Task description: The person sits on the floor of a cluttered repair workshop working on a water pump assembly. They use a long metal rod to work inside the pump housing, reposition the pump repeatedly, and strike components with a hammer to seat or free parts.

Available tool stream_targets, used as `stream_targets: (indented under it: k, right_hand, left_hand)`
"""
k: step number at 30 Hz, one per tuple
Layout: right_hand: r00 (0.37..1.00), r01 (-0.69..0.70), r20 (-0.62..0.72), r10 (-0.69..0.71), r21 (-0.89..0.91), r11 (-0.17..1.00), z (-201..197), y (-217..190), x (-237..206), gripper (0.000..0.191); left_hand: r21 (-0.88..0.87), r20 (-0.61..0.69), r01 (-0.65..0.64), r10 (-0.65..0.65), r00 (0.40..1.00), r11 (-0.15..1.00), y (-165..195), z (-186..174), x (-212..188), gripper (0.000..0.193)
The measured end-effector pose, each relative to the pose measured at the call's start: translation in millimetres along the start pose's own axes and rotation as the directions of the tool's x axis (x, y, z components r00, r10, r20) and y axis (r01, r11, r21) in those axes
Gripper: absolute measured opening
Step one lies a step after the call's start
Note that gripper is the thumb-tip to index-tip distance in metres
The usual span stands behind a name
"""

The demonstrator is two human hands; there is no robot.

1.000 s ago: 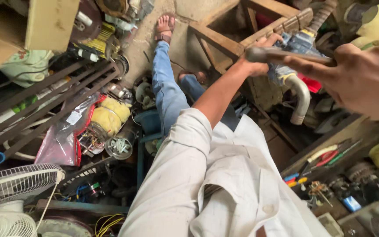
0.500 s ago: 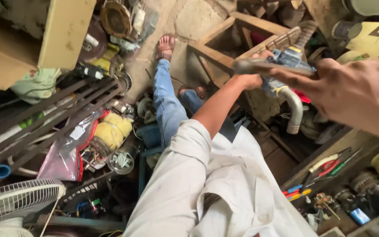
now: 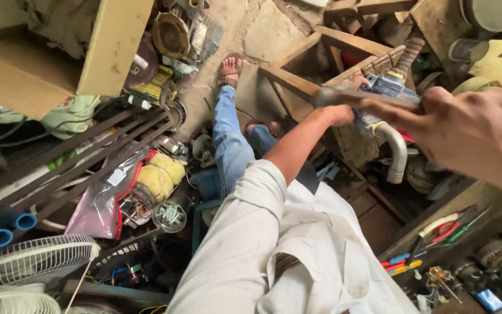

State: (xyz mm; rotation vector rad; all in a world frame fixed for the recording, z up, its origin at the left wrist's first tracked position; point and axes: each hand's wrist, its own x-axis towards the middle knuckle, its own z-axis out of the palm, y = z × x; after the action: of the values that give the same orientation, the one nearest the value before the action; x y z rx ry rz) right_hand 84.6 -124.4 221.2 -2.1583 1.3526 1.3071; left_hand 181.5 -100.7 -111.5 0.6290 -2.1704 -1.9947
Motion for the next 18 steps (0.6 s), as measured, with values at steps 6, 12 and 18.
stream_targets:
  k: [6,12,18]
  right_hand:
    - [0.933,0.101,-0.358,0.041,0.368,0.924,-23.5,-7.1,-7.5,0.062]
    - [0.971,0.009,0.238,-0.009,0.001,1.0,3.5,-0.7,26.5,0.075]
    - [0.947,0.093,-0.322,0.002,0.277,0.956,-37.5,-12.9,-12.2,0.07]
  left_hand:
    - [-0.179,-0.124,0.04,-0.063,0.99,0.983,8.9,-10.5,-7.8,0.081]
    - [-0.145,-0.104,0.058,-0.074,0.992,0.988,7.9,-3.5,-6.9,0.068]
    - [-0.098,-0.103,0.152,-0.162,0.982,0.984,-3.5,3.6,-0.3,0.065]
